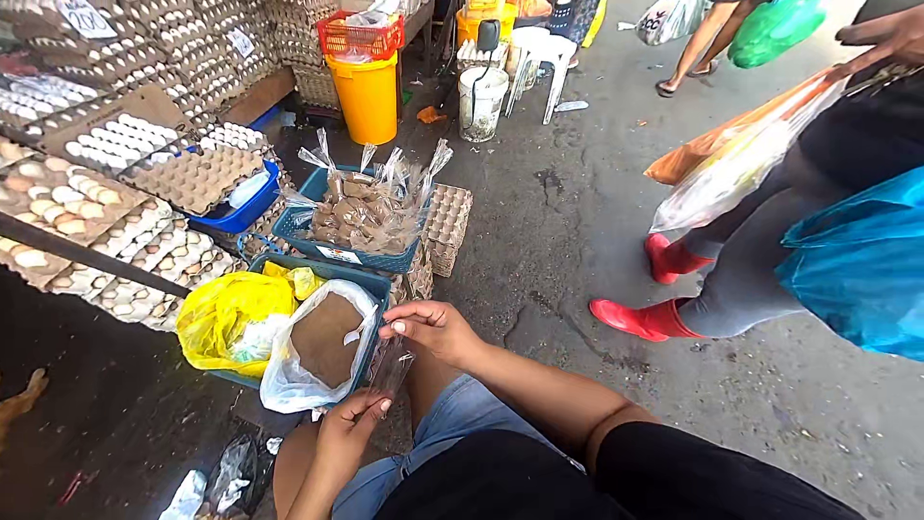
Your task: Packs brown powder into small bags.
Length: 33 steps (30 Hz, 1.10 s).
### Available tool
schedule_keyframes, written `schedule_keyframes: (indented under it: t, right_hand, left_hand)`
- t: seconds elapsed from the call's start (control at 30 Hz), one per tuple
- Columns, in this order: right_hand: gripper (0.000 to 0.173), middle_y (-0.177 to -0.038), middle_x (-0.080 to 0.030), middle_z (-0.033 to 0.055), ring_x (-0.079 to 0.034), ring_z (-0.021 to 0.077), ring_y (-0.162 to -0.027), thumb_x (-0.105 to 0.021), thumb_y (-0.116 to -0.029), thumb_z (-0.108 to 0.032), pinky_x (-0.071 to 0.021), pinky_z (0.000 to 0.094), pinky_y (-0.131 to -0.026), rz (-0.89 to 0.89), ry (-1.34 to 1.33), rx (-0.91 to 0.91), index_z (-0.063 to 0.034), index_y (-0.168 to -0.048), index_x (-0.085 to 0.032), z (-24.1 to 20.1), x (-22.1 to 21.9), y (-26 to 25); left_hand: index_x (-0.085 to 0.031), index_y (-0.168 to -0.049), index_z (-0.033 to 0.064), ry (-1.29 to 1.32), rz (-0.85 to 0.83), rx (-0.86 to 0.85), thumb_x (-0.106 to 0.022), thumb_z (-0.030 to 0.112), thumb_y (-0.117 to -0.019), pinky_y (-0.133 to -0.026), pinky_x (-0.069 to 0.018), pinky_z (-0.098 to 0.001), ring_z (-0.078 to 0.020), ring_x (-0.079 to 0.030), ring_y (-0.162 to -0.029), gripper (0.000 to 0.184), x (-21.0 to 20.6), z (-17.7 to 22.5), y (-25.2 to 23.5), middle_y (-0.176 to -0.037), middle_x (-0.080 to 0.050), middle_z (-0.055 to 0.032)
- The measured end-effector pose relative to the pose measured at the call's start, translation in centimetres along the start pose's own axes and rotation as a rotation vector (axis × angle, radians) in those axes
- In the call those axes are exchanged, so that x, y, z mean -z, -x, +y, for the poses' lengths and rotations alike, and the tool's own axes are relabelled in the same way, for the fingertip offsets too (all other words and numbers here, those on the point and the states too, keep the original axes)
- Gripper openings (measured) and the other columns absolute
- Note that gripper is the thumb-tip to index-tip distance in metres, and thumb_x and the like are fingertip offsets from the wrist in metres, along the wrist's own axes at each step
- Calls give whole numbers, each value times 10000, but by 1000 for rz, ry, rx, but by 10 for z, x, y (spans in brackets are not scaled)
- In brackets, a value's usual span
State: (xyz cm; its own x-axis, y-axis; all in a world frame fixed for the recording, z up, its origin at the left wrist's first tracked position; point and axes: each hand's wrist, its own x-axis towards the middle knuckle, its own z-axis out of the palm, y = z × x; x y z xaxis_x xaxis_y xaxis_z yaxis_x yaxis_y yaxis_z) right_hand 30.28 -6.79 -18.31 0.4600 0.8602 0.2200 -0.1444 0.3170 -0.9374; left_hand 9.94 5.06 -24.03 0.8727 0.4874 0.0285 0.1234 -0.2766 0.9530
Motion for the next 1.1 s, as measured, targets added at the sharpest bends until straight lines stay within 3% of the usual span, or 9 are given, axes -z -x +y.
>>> schedule_keyframes:
  t: [0.1, 0.23, 0.43, 0.5, 0.6, 0.7, 0.8, 0.93, 1.1]
  right_hand:
    - [283, -1174, -719, 136, -688, 119, -1082, -630, -997, -96, -554, 297, -984, -125, 326, 156, 93, -1205, -671, -5, 23, 6]
    - [284, -1294, -681, 116, -608, 233, -1256, -688, -988, -293, -501, 458, -1044, -377, 690, 185, -73, -1152, -763, 3, 27, 21]
    - [202, -1234, -695, 154, -641, 244, -1175, -691, -977, -210, -500, 386, -1031, -499, 697, 227, -34, -985, -789, 7, 11, 20]
    - [208, -1203, -712, 146, -667, 225, -1139, -667, -989, -200, -531, 368, -1001, -535, 690, 212, -31, -995, -789, 9, 8, 20]
    - [305, -1172, -737, 77, -676, 167, -1123, -588, -1035, -281, -535, 402, -973, -386, 698, 164, -45, -978, -773, 14, 15, 15]
    - [278, -1058, -736, 83, -691, 103, -1000, -546, -1022, -177, -572, 314, -917, -121, 608, 79, 6, -956, -744, 18, 25, -7]
    - [256, -1131, -686, 138, -676, 175, -989, -573, -1036, -194, -570, 362, -873, -77, 774, -86, -3, -1119, -721, 35, 34, -38]
    - [531, -1401, -539, 278, -617, 429, -1167, -691, -992, -273, -501, 603, -987, -209, 1129, -294, -37, -1442, -541, 75, 27, -78]
    - [286, -1260, -656, 233, -636, 395, -1181, -594, -1014, -59, -492, 565, -1036, -294, 1164, -320, -2, -1287, -654, 105, -7, -93]
  left_hand:
    - [-783, -931, 55, -20, 56, -17, -690, 109, -916, -908, -576, -214, -36, -717, -970, 108, 9, -8, 6, -1009, -776, -7]
    - [-781, -909, 48, -106, 97, -38, -732, 112, -878, -907, -566, -204, -33, -705, -991, 86, 8, -4, 8, -1017, -768, -18]
    - [-781, -893, 28, -208, 69, -59, -739, 122, -879, -939, -531, -199, -33, -681, -1025, 104, -3, 12, 6, -1021, -753, -55]
    - [-774, -901, -11, -218, 33, -60, -724, 98, -897, -972, -531, -261, -97, -688, -1051, 120, -3, 19, 8, -1035, -750, -108]
    - [-769, -972, -27, -329, -44, -9, -676, 142, -970, -1028, -517, -343, -188, -685, -1116, 193, 9, 22, 9, -1105, -743, -148]
    - [-757, -1054, -25, -547, 161, 21, -614, 170, -1009, -1054, -498, -474, -303, -671, -1168, 246, 37, 9, 4, -1172, -730, -171]
    - [-759, -1040, -14, -776, 509, -180, -638, 131, -985, -1011, -506, -536, -352, -669, -1141, 196, 70, -30, -11, -1145, -730, -174]
    - [-694, -1055, -41, -839, 542, -196, -619, 67, -972, -1031, -507, -527, -384, -651, -1163, 155, 83, -60, -48, -1147, -705, -208]
    - [-614, -1213, -54, -546, 420, 97, -530, 143, -1065, -954, -548, -528, -369, -687, -1045, 260, 63, -87, -77, -1130, -676, -242]
